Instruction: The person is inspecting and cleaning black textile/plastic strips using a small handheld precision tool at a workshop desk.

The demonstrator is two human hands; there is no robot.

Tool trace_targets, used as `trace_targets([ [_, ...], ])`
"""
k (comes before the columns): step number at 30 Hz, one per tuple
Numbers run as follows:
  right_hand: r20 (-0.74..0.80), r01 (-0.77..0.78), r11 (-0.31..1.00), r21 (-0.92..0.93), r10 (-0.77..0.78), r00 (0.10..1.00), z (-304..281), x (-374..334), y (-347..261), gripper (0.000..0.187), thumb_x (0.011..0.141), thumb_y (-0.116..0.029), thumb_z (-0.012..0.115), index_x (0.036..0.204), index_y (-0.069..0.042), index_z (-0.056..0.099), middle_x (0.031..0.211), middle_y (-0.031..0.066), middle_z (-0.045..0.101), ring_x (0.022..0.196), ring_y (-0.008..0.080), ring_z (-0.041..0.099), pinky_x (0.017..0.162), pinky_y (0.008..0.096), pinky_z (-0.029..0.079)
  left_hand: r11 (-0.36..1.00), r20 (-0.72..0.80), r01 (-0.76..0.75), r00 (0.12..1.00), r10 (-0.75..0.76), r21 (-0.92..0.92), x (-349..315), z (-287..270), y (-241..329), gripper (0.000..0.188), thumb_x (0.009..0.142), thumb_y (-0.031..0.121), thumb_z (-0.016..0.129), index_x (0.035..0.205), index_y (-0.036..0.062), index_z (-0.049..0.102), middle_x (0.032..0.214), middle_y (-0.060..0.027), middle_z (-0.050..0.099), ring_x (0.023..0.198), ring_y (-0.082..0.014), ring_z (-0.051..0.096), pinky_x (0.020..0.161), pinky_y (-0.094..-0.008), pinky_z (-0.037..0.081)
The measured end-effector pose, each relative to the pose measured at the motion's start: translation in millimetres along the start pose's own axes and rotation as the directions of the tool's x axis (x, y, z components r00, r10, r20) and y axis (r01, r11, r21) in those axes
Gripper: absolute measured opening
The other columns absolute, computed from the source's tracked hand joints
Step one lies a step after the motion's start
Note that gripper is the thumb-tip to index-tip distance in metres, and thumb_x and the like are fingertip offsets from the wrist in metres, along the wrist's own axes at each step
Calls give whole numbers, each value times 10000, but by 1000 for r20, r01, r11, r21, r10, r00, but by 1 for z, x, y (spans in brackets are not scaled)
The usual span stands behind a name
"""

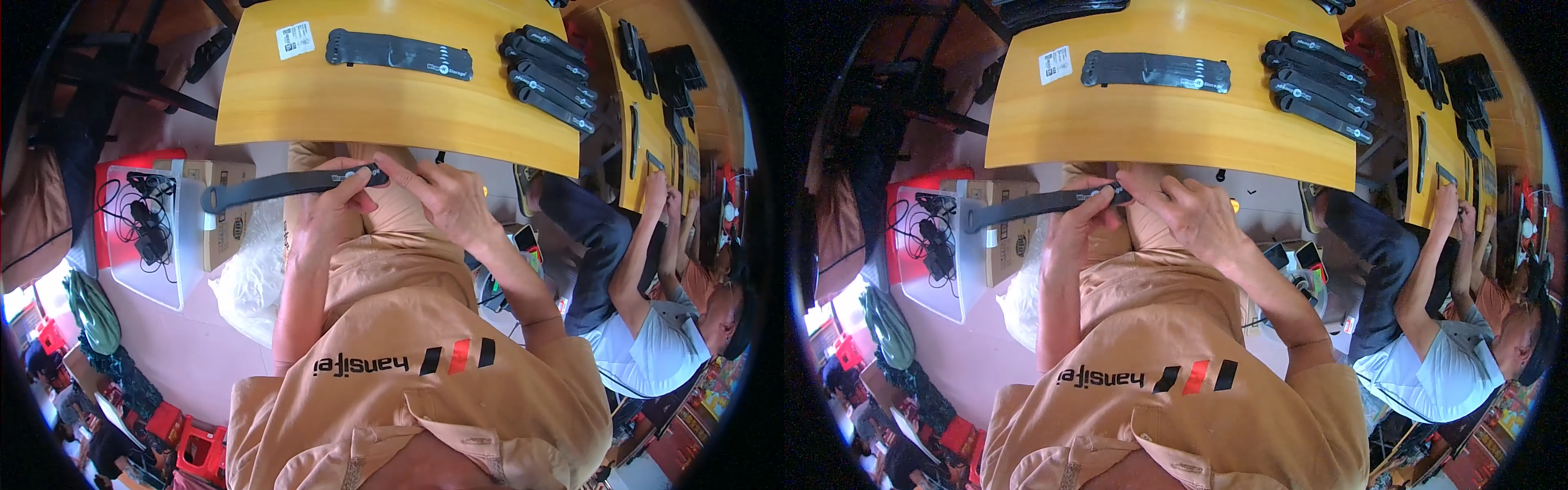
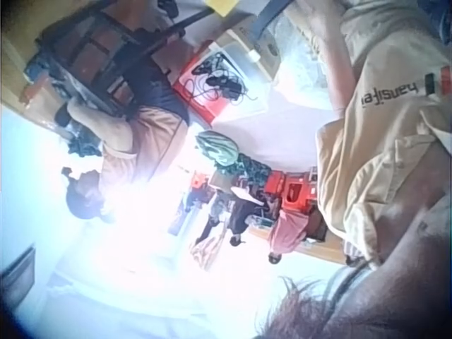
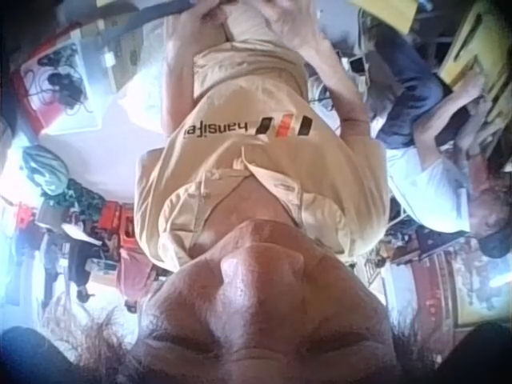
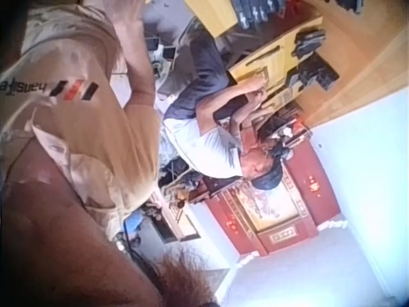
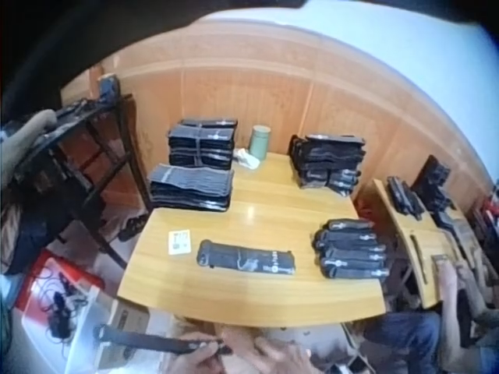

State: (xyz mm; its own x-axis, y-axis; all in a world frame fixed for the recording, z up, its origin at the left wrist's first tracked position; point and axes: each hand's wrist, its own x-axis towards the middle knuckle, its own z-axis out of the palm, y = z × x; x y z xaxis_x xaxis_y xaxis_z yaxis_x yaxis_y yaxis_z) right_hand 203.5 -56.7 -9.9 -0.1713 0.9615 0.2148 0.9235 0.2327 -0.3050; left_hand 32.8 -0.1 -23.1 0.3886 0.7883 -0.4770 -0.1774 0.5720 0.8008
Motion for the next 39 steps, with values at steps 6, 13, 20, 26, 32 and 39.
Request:
trace_targets([
  [6,153,218,976,10,-217,964,-12,-8,3,626,641,-45,562,1224,-267,515,594,33,402,518,181,502,428,300,441,961,207,83,968,-140,265,4,-22,16,114,756,100,612,798,-6,604,655,-92,623,445,-71,480,409,-185,369],
  [13,123,-47,852,521,-20,992,12,-14,-7,567,681,59,520,1194,-179,546,663,90,535,529,192,524,454,279,428,939,259,181,930,-259,292,17,-28,23,86,748,88,596,740,4,581,636,-76,612,441,-71,449,408,-195,323],
  [20,133,-263,487,833,286,949,17,-7,-22,436,788,141,416,1145,-57,569,822,53,632,582,67,477,530,212,429,980,242,42,966,-89,195,13,-19,19,247,821,254,599,809,8,616,654,-78,621,465,-66,485,428,-185,372],
  [26,233,-402,595,696,342,910,8,-11,-26,475,739,125,425,1131,-93,580,914,151,642,634,67,521,545,232,434,919,123,-95,991,52,382,-9,-1,4,260,854,225,573,865,-31,614,669,-72,624,502,-70,524,452,-204,427],
  [32,333,-407,290,866,271,903,2,-10,-24,444,746,121,400,1123,-32,575,830,63,662,569,57,468,513,229,406,889,222,-185,970,97,420,-14,-5,9,262,873,204,545,746,-20,590,597,-45,575,501,-70,525,451,-205,426],
  [39,483,-529,131,839,270,833,-7,-14,-24,454,750,114,392,1139,-34,574,622,-23,492,519,4,348,444,165,276,927,288,-188,953,92,325,-19,-7,7,303,882,199,528,651,4,545,532,-9,508,471,-53,480,426,-191,381],
])
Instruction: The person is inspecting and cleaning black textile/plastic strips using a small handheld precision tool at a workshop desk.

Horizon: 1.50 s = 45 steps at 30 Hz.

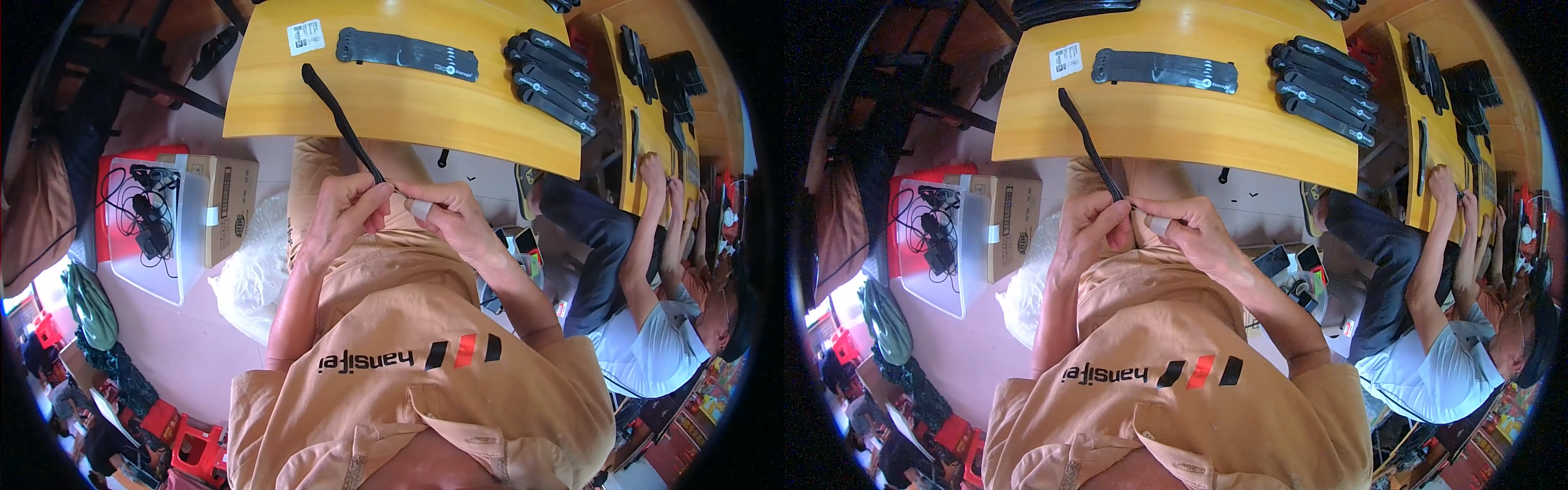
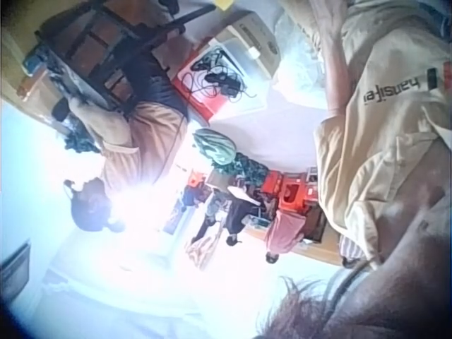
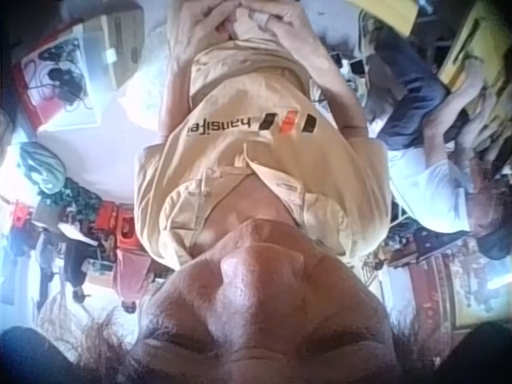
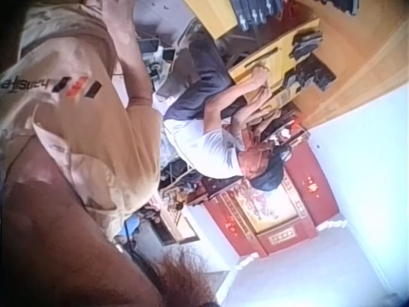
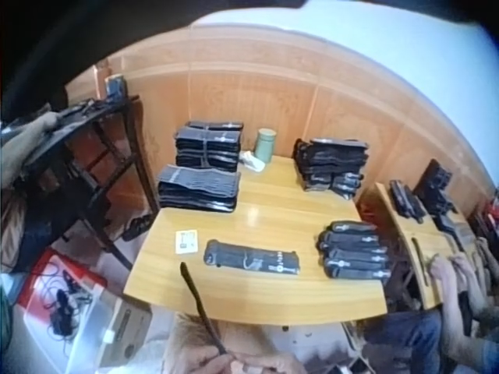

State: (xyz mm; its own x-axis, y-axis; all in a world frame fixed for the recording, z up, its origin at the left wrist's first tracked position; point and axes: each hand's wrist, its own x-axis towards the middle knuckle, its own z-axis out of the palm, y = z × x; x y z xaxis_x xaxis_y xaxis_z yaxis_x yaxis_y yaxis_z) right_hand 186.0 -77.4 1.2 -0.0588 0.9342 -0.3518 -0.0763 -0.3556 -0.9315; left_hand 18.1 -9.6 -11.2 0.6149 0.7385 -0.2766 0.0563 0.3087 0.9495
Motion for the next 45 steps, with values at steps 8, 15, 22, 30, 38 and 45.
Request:
trace_targets([
  [8,1,-67,956,286,70,998,12,-5,-6,291,870,-105,497,1147,-43,564,570,-50,425,480,10,325,415,157,225,988,-77,-76,995,66,-134,1,6,-1,317,890,207,502,622,38,512,514,11,477,437,-34,432,388,-179,322],
  [15,-46,136,991,-3,-136,990,-5,2,-11,200,818,-97,555,995,-27,617,600,-43,427,535,38,355,461,205,291,990,-83,-8,997,-4,-143,-1,3,10,313,875,189,521,597,49,494,494,18,455,424,-37,411,380,-185,290],
  [22,275,327,911,-249,-257,926,-8,7,-29,208,794,-184,602,755,-1,511,653,48,518,587,87,461,502,232,350,988,161,114,982,-97,-102,-18,2,40,275,869,166,524,648,10,570,499,19,454,434,-36,400,397,-191,293],
  [30,376,355,935,-3,-328,867,-9,-2,-36,163,789,-132,570,679,-22,520,491,51,484,380,124,454,381,247,322,969,331,82,944,0,-233,-20,8,43,267,881,168,502,682,7,579,496,13,449,436,-41,411,401,-195,312],
  [38,429,-320,590,741,-49,902,4,-3,-42,330,804,-233,587,587,-76,394,435,1,393,283,63,288,305,204,197,664,381,181,910,167,-725,-14,18,29,362,871,234,497,560,53,461,459,-5,455,399,-45,411,369,-198,281],
  [45,175,22,948,317,-81,981,3,4,-45,228,771,-121,489,574,-43,405,464,-2,392,331,51,324,315,198,201,983,94,-76,994,61,164,-13,10,50,440,901,281,446,561,6,495,450,-20,456,421,-88,432,405,-247,325],
])
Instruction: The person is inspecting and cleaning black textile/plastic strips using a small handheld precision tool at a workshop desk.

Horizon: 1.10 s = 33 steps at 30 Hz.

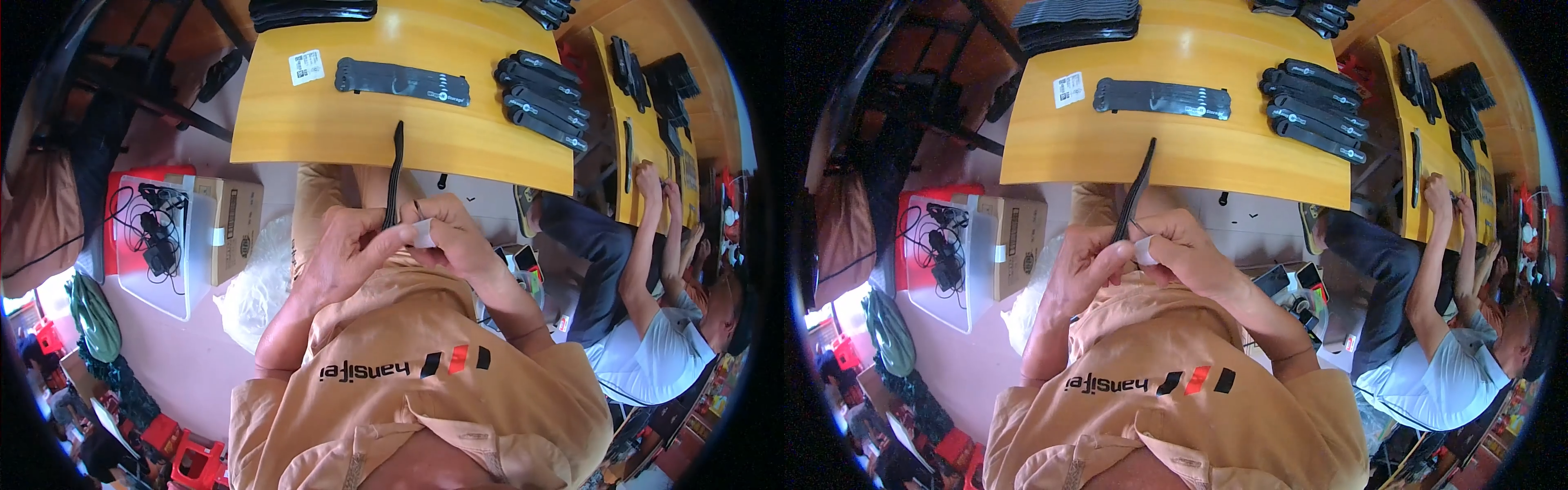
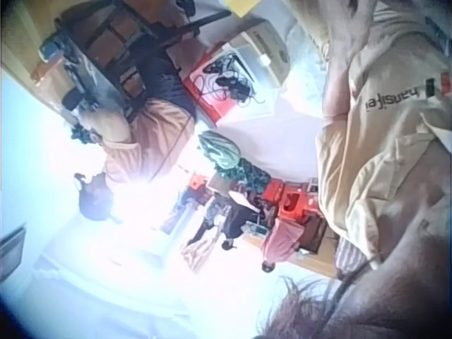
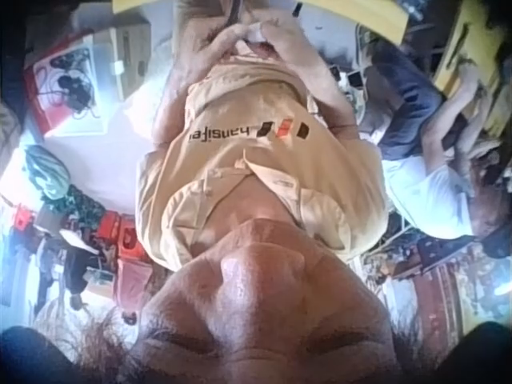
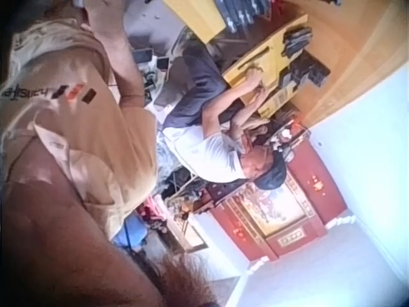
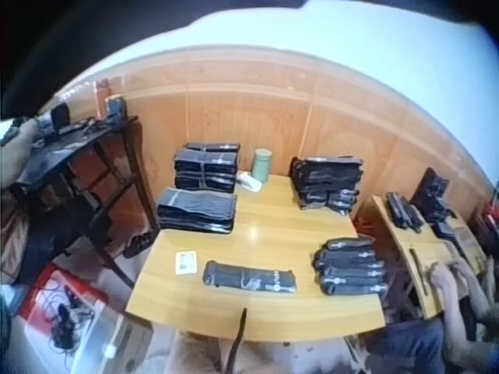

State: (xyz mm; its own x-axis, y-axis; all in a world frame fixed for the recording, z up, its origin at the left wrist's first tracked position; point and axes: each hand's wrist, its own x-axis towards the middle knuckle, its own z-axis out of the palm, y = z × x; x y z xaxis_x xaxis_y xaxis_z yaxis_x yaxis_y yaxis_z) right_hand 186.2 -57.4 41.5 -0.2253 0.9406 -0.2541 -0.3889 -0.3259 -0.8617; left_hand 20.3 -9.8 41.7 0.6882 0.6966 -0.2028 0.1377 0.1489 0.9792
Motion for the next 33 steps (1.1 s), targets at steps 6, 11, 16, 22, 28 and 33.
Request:
trace_targets([
  [6,-50,107,979,-172,-117,992,4,-4,13,251,780,-138,553,589,-31,430,500,-1,411,393,48,337,369,217,236,998,-24,60,998,-60,10,-2,2,2,410,920,243,424,610,-8,520,455,-32,456,427,-93,445,416,-265,346],
  [11,4,406,735,-542,-481,877,11,-1,27,293,806,-143,574,573,-40,428,485,-3,414,394,47,336,375,219,230,997,-45,74,996,-74,-5,-8,3,1,392,926,234,419,636,-8,524,462,-29,463,429,-84,443,413,-255,353],
  [16,-63,-46,987,156,56,996,9,-16,10,296,815,-184,552,574,-55,437,452,-28,356,342,57,311,344,216,204,979,116,71,992,-49,-189,-11,3,2,435,935,264,416,584,16,489,473,4,448,430,-55,414,395,-228,328],
  [22,-128,76,735,674,15,992,-62,-30,-4,263,921,-308,402,984,-85,528,446,-75,278,341,38,265,332,209,220,929,234,250,954,-188,-273,-37,-35,-18,435,923,235,433,519,74,442,449,17,427,403,-52,369,373,-226,262],
  [28,-562,601,700,385,-339,754,-122,-47,-87,233,908,-261,451,910,-45,539,467,-62,321,333,26,263,305,190,245,973,202,93,978,-50,-211,-110,-104,-65,468,892,325,464,489,92,413,408,4,379,343,-109,337,351,-269,249],
  [33,-378,693,663,284,-587,716,-138,-79,-141,322,919,-203,394,614,-102,379,423,-38,297,303,60,245,307,187,245,930,-359,-24,926,-118,-366,-135,-131,-69,472,893,353,466,511,87,389,442,-7,352,387,-89,323,386,-235,230],
])
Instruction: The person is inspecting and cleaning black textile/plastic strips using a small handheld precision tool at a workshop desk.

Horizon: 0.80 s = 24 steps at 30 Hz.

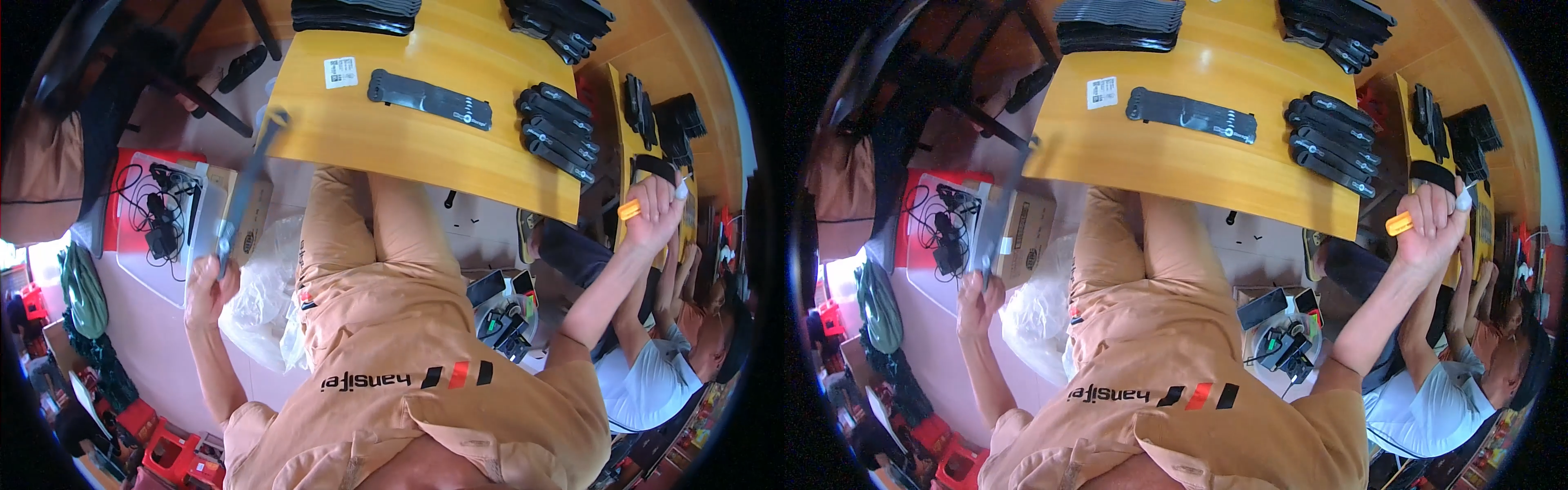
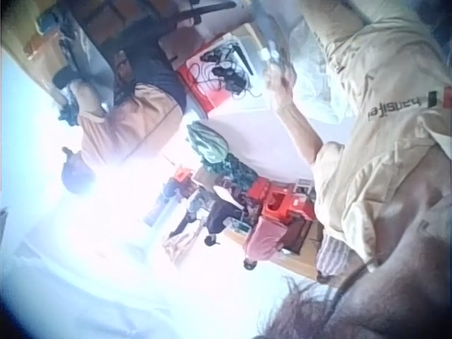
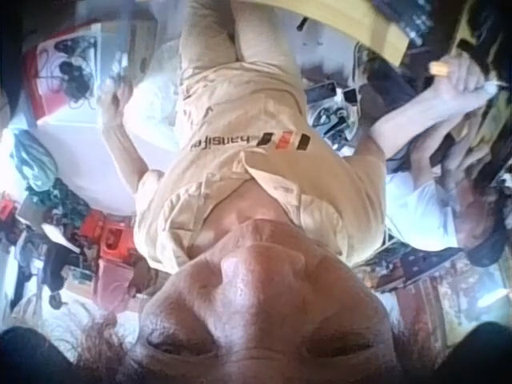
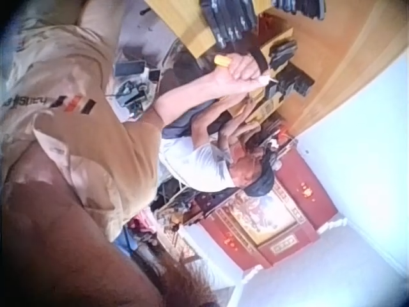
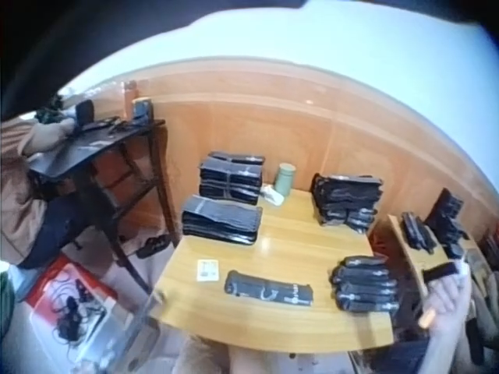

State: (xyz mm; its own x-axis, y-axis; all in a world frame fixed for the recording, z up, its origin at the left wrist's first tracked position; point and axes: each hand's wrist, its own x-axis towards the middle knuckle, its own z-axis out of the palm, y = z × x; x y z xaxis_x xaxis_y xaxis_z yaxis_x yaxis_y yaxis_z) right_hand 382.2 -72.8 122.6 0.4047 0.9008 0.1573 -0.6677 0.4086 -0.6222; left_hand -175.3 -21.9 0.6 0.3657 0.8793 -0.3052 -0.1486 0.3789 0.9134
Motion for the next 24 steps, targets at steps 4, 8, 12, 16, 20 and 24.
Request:
trace_targets([
  [4,-43,-25,979,-201,17,999,36,-14,17,247,917,-186,387,728,-49,470,416,-33,282,309,62,250,307,185,248,989,-119,-43,993,27,-140,44,32,11,394,906,341,445,627,63,429,517,0,365,427,-75,322,418,-215,240],
  [8,67,13,908,-419,17,998,41,-28,35,198,877,-175,461,935,-6,546,461,12,359,377,74,337,362,167,253,993,-118,-51,992,38,-110,97,58,-1,375,909,343,438,661,61,448,518,14,368,417,-72,316,409,-211,234],
  [12,129,142,304,-942,-64,990,57,-37,44,118,838,-79,540,903,11,577,630,38,529,478,35,443,434,140,302,999,-245,21,970,-10,40,142,72,-22,405,884,384,477,634,66,495,484,17,406,385,-66,349,358,-198,241],
  [16,90,106,126,-986,-131,987,50,-32,55,146,815,-44,588,952,5,584,647,21,538,493,26,445,448,137,322,953,-361,178,929,-81,244,149,73,-30,476,869,452,475,597,65,532,443,-3,441,342,-70,387,317,-197,264],
  [20,12,45,198,-979,-163,986,40,-32,61,169,810,-41,592,974,-4,611,693,27,566,510,26,459,440,139,332,941,-423,214,902,-88,263,151,77,-25,518,864,487,465,610,43,546,445,-24,460,340,-87,408,330,-204,301],
  [24,7,57,292,-955,-169,986,33,-32,72,158,799,-23,592,948,-4,643,792,47,604,544,27,483,441,137,343,894,-539,236,842,6,380,134,86,-23,516,868,466,463,704,-8,588,506,-61,522,406,-118,489,387,-222,375],
])
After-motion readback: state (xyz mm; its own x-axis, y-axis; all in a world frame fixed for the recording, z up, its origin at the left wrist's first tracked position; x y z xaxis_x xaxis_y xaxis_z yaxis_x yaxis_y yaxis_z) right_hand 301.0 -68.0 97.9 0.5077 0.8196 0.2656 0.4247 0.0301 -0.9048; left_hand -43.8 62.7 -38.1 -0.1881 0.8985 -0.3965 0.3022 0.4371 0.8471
